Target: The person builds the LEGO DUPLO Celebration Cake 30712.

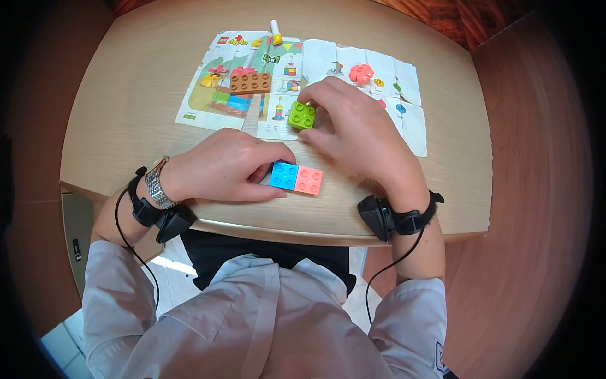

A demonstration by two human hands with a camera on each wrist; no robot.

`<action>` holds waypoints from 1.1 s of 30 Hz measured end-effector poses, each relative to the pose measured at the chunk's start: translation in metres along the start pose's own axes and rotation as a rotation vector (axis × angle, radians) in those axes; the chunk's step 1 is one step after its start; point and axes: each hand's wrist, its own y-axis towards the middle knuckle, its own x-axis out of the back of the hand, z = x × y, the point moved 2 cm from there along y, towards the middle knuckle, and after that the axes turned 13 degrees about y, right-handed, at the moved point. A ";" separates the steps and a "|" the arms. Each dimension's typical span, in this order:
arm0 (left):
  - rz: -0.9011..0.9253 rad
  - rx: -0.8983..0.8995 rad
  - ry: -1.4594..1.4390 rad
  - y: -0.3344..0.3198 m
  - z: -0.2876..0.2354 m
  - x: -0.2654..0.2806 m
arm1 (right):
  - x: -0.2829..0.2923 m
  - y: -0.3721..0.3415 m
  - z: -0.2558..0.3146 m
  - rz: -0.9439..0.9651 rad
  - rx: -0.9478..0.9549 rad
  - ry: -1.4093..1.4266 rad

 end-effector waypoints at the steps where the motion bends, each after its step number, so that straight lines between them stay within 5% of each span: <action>1: 0.004 0.003 -0.001 0.000 0.000 0.000 | 0.000 0.000 -0.001 -0.027 -0.007 -0.017; 8: 0.006 0.001 0.013 0.000 -0.001 0.001 | -0.004 0.004 -0.002 0.055 -0.080 -0.006; 13: 0.005 0.004 0.019 0.000 -0.001 0.001 | -0.002 0.005 0.002 -0.063 -0.150 0.026; 33: -0.040 0.118 0.015 0.001 0.003 0.004 | 0.000 0.005 0.000 -0.076 -0.045 0.217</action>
